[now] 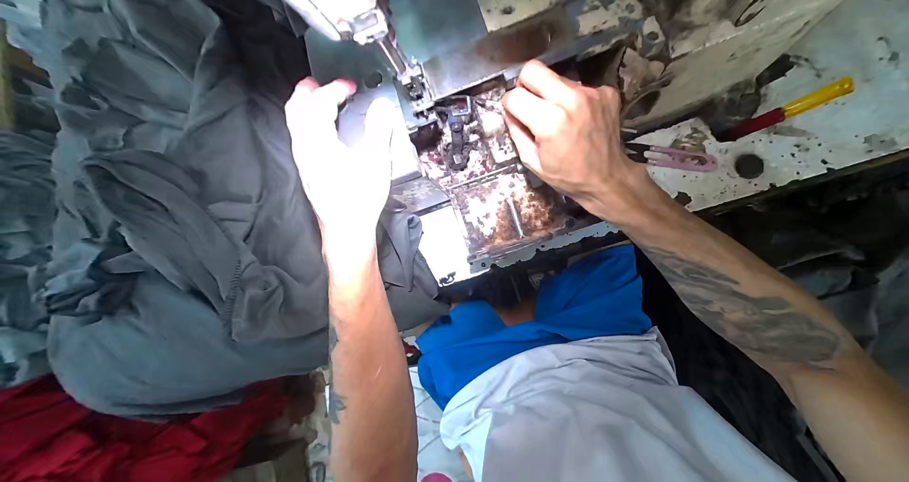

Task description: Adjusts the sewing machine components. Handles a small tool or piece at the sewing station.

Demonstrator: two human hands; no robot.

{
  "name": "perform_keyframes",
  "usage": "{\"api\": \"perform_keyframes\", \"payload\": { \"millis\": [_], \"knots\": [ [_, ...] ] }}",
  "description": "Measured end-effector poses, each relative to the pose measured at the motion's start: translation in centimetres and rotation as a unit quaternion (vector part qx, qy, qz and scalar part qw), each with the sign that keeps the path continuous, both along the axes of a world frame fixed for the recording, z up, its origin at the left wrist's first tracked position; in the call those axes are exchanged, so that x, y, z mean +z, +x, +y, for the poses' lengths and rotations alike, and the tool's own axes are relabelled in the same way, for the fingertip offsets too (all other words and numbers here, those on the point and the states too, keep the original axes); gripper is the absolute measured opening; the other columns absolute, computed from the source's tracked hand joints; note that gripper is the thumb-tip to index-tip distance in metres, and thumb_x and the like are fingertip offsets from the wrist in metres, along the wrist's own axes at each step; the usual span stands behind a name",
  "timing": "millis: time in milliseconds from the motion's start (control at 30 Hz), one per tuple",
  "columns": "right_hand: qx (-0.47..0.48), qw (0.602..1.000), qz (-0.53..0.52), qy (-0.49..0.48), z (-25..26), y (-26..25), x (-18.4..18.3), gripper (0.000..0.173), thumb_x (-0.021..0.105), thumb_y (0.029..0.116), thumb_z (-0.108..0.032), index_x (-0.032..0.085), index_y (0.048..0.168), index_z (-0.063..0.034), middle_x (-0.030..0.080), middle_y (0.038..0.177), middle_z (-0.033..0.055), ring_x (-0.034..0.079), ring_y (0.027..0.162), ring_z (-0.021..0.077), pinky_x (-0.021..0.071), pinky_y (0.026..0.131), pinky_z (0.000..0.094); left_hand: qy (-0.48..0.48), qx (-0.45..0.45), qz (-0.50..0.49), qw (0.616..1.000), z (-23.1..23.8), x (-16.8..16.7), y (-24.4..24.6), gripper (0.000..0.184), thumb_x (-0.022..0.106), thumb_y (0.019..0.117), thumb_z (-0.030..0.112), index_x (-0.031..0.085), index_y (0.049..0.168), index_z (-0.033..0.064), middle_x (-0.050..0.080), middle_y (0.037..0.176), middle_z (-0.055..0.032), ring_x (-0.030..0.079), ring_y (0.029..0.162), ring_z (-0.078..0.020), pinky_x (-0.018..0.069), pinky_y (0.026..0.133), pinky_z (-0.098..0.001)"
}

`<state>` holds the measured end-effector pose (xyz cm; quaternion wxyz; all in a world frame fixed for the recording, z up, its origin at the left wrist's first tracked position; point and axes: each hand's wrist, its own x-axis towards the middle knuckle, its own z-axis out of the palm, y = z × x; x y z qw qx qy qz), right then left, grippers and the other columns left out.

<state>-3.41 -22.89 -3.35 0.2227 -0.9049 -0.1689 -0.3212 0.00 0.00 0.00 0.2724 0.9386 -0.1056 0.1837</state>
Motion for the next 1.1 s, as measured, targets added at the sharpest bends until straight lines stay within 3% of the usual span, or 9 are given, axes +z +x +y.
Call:
{"api": "perform_keyframes", "payload": {
  "millis": [200, 367, 600, 833, 1000, 1100],
  "knots": [
    [-0.008, 1.000, 0.010, 0.010, 0.0, -0.1, 0.1, 0.019, 0.059, 0.0980, -0.011, 0.076, 0.095, -0.0029, 0.071, 0.098, 0.0167, 0.068, 0.074, 0.0320, 0.0466, 0.053, 0.0434, 0.000, -0.003, -0.004, 1.000, 0.2, -0.1, 0.0, 0.046, 0.059, 0.0998, 0.031, 0.064, 0.129, -0.0035, 0.055, 0.139, -0.0306, 0.050, 0.135, -0.0344, 0.0371, 0.113, -0.0378],
    [0.000, 1.000, 0.000, 0.006, 0.1, 0.0, 0.0, 0.017, 0.059, 0.0964, -0.008, 0.074, 0.090, -0.0024, 0.070, 0.094, 0.0168, 0.068, 0.073, 0.0329, 0.0458, 0.052, 0.0431, -0.003, -0.001, 0.001, 1.000, 0.0, 0.0, 0.0, 0.045, 0.060, 0.0995, 0.031, 0.065, 0.130, -0.0029, 0.055, 0.139, -0.0306, 0.049, 0.136, -0.0347, 0.0371, 0.113, -0.0377],
    [0.001, 1.000, -0.004, 0.007, 0.4, -0.7, 0.4, 0.018, 0.062, 0.0982, -0.013, 0.077, 0.100, -0.0044, 0.070, 0.099, 0.0173, 0.068, 0.074, 0.0313, 0.0477, 0.054, 0.0409, 0.000, 0.000, 0.002, 1.000, 0.2, -0.1, 0.0, 0.046, 0.060, 0.0998, 0.033, 0.064, 0.131, -0.0016, 0.054, 0.140, -0.0298, 0.050, 0.136, -0.0342, 0.0373, 0.113, -0.0377],
    [0.032, 0.997, -0.071, -0.008, 1.1, 0.4, -0.2, 0.018, 0.060, 0.0941, -0.005, 0.078, 0.095, -0.0043, 0.071, 0.094, 0.0176, 0.069, 0.077, 0.0327, 0.0466, 0.053, 0.0401, 0.006, -0.006, -0.009, 1.000, 0.3, -0.1, 0.1, 0.046, 0.060, 0.0996, 0.032, 0.065, 0.129, -0.0024, 0.057, 0.138, -0.0299, 0.051, 0.135, -0.0341, 0.0381, 0.113, -0.0375],
    [0.033, 0.998, -0.047, -0.001, 0.6, 0.5, -0.3, 0.020, 0.059, 0.0987, -0.012, 0.078, 0.102, -0.0060, 0.071, 0.098, 0.0170, 0.069, 0.079, 0.0320, 0.0474, 0.056, 0.0408, 0.009, -0.006, 0.006, 1.000, 0.5, -0.1, 0.3, 0.048, 0.059, 0.0997, 0.035, 0.064, 0.131, -0.0011, 0.056, 0.138, -0.0283, 0.053, 0.133, -0.0295, 0.0405, 0.110, -0.0345],
    [0.030, 0.998, -0.051, -0.006, 0.7, 0.9, -0.5, 0.020, 0.057, 0.0981, -0.011, 0.077, 0.099, -0.0065, 0.072, 0.099, 0.0163, 0.069, 0.079, 0.0319, 0.0470, 0.055, 0.0409, 0.023, -0.008, 0.000, 1.000, 0.6, -0.1, 0.3, 0.047, 0.057, 0.1007, 0.035, 0.065, 0.131, -0.0001, 0.058, 0.137, -0.0271, 0.055, 0.128, -0.0260, 0.0419, 0.106, -0.0323]
  ]
}}
